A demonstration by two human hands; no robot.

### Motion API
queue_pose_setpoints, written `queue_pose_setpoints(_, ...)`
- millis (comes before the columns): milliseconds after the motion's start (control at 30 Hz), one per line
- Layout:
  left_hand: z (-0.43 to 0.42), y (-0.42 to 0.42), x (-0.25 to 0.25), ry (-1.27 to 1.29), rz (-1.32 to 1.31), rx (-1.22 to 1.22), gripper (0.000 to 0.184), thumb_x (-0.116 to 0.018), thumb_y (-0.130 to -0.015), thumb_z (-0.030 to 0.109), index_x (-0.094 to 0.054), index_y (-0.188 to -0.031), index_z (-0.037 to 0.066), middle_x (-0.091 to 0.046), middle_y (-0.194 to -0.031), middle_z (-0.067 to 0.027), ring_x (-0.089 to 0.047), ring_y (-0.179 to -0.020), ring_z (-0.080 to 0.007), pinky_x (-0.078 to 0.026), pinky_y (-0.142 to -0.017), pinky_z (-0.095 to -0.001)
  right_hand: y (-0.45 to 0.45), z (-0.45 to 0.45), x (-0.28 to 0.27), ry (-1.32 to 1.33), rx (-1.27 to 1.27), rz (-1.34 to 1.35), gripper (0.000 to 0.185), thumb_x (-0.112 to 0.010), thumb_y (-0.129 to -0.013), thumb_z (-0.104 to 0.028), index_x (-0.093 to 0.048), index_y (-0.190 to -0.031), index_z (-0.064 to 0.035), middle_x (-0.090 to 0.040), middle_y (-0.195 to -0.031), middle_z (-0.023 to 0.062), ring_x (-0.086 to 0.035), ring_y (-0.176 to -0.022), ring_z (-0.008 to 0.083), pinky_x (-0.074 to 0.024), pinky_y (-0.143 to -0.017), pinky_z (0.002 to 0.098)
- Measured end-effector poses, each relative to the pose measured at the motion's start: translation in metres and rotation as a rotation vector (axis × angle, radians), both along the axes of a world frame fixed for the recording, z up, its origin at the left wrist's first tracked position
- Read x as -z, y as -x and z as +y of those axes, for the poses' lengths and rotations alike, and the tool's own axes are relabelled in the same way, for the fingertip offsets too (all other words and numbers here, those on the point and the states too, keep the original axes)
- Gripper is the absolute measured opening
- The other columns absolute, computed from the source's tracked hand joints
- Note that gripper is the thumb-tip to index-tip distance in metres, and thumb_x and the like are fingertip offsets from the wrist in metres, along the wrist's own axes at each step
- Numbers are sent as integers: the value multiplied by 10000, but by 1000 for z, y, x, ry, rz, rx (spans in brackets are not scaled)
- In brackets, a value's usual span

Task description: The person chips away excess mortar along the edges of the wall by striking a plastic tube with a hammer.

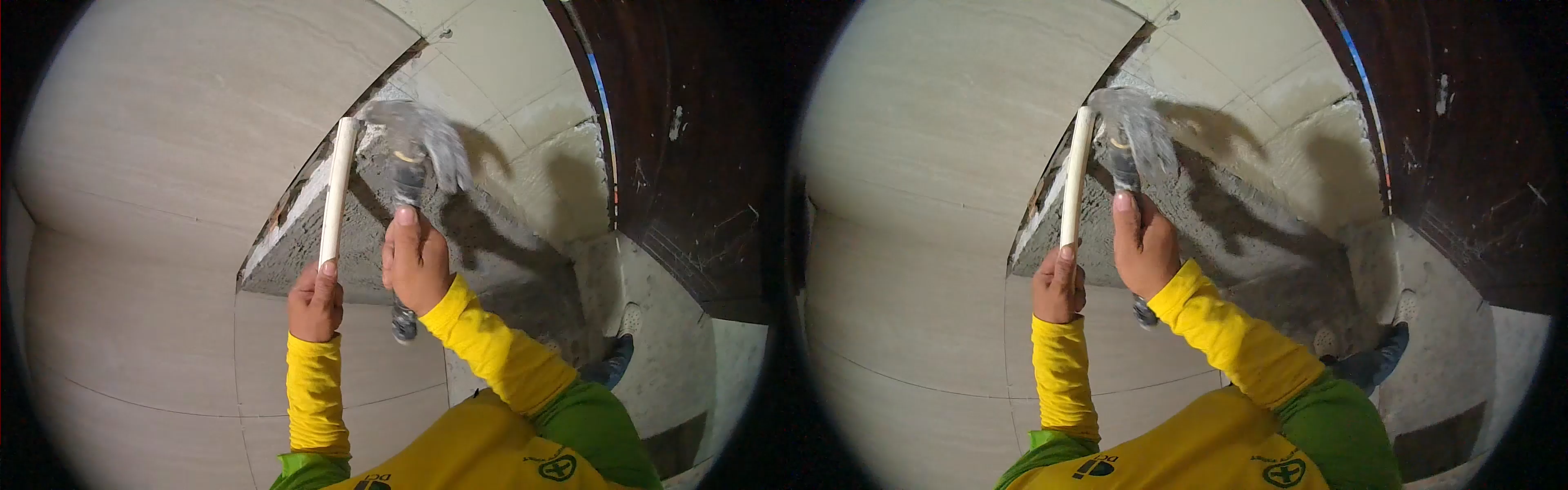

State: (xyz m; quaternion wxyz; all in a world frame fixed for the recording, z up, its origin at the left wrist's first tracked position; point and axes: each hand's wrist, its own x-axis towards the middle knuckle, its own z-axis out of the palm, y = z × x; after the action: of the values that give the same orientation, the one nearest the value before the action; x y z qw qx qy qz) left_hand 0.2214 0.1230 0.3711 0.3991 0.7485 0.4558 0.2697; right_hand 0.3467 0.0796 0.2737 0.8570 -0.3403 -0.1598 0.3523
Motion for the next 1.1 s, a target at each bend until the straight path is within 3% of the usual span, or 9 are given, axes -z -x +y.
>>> queue_pose_setpoints(100,-3,-1,-3,14,4,-1,279,-582,-979,299,-629,-988,23,-415,-548,53,-329,-447,-38,-232,-413,-212,-4,7,0,12,83,5,489,-444,-996,-461,-578,-941,6,-568,-665,108,-592,-656,254,-479,-660,382)
queue_pose_setpoints(167,-4,1,-2,17,22,8,284,-583,-980,299,-630,-993,20,-416,-548,53,-331,-446,-38,-233,-412,-213,-29,-19,-15,92,-391,113,493,-426,-1001,-463,-585,-953,2,-569,-664,95,-604,-644,232,-483,-643,366)
queue_pose_setpoints(433,-4,0,-1,2,22,12,301,-584,-981,308,-627,-992,11,-413,-552,57,-347,-455,-39,-246,-417,-210,-11,5,-6,22,-5,18,528,-441,-987,-511,-575,-933,-3,-533,-618,80,-557,-537,191,-455,-531,358)
queue_pose_setpoints(500,-5,0,-1,-12,16,18,301,-586,-980,313,-625,-987,15,-414,-553,56,-346,-455,-39,-247,-417,-210,-33,-23,-17,79,-393,155,511,-425,-998,-480,-585,-961,4,-567,-677,114,-594,-643,238,-479,-634,394)
queue_pose_setpoints(700,0,2,5,-13,-15,17,313,-572,-983,332,-629,-1034,29,-392,-550,68,-322,-431,-29,-228,-396,-207,8,18,0,-74,169,101,560,-355,-996,-555,-448,-743,-64,-417,-509,18,-421,-361,131,-384,-366,291)
queue_pose_setpoints(767,-3,1,2,-24,4,23,341,-553,-990,345,-639,-1097,32,-378,-544,78,-304,-406,-20,-212,-374,-205,-18,-11,-20,-15,-270,216,554,-348,-998,-551,-443,-741,-70,-418,-509,17,-433,-376,131,-384,-377,280)
queue_pose_setpoints(967,-8,-1,-1,69,-16,4,288,-588,-978,324,-613,-940,39,-396,-546,62,-321,-437,-34,-221,-404,-216,1,-3,-8,-79,219,94,557,-405,-982,-552,-545,-873,-23,-514,-574,59,-511,-419,172,-435,-408,330)
queue_pose_setpoints(1033,-12,-5,-3,35,10,-2,296,-583,-979,332,-616,-943,40,-388,-546,66,-316,-436,-34,-216,-400,-217,-24,-15,-15,11,-405,147,542,-395,-997,-514,-565,-872,-15,-555,-633,81,-590,-551,197,-451,-523,321)
queue_pose_setpoints(1100,-8,-2,1,14,19,11,313,-577,-977,356,-623,-1028,50,-375,-543,76,-297,-419,-26,-208,-384,-212,-24,-18,-13,8,-375,152,551,-388,-1000,-511,-562,-835,-15,-567,-635,93,-610,-562,209,-460,-527,328)
